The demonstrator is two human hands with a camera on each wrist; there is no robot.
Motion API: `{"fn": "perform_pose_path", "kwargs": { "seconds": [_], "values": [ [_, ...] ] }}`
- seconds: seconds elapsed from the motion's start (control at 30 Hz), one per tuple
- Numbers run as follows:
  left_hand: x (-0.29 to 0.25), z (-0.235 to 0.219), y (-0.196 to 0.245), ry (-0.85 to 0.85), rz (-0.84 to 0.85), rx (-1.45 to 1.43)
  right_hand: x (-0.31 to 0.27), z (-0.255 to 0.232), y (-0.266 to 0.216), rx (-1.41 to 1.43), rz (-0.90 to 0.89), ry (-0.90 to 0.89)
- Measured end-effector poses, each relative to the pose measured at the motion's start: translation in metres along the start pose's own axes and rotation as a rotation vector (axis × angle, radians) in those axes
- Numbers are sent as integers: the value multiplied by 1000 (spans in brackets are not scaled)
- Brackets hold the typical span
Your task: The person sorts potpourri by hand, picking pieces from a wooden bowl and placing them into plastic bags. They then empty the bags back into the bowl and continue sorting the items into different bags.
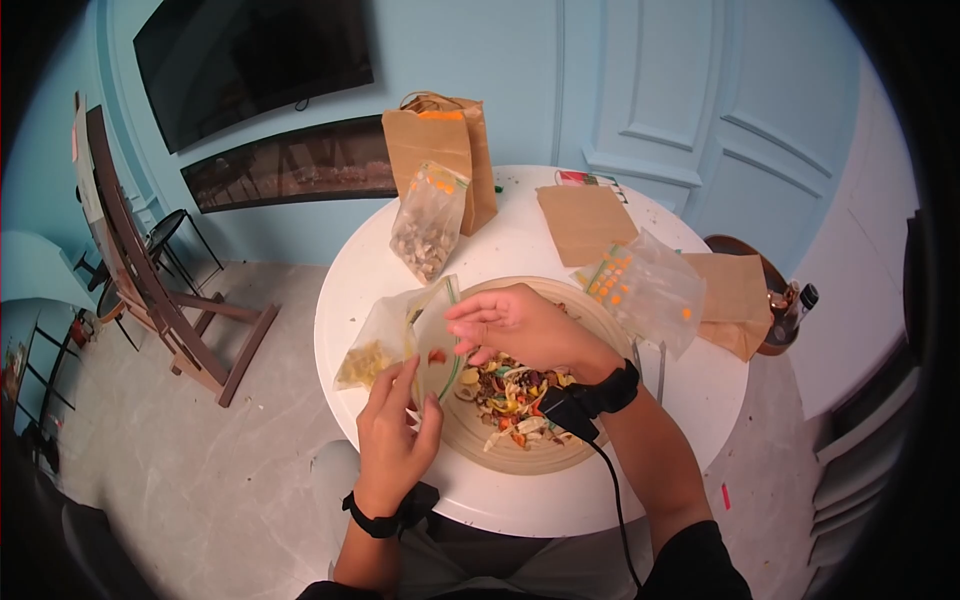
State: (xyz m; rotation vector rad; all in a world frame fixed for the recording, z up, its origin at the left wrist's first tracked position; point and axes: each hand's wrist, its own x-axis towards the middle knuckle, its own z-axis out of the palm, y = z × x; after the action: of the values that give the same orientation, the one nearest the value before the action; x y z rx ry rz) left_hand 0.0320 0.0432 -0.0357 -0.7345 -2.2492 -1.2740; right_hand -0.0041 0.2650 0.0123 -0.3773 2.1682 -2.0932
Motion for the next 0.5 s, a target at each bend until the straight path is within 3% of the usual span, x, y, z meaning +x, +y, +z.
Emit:
{"fn": "perform_pose_path", "kwargs": {
  "seconds": [0.03, 0.13, 0.23, 0.33, 0.37, 0.5],
  "values": [
    [0, 0, 0, 13, 2, -3, 1, 0, 3, 24, -25, -2],
    [0, -1, -1, 37, -34, -26, 0, -27, -3, -554, -45, 230],
    [1, -2, 2, 51, -11, -7, 1, -59, 11, -782, 28, 288],
    [1, 0, 0, 37, -13, -5, 1, -84, 47, -1078, 19, 84],
    [0, 0, -1, 37, -11, -5, 1, -79, 55, -1157, -91, 78],
    [1, -1, 1, 27, -25, -11, 1, -70, 57, -1199, 40, -28]
  ]
}}
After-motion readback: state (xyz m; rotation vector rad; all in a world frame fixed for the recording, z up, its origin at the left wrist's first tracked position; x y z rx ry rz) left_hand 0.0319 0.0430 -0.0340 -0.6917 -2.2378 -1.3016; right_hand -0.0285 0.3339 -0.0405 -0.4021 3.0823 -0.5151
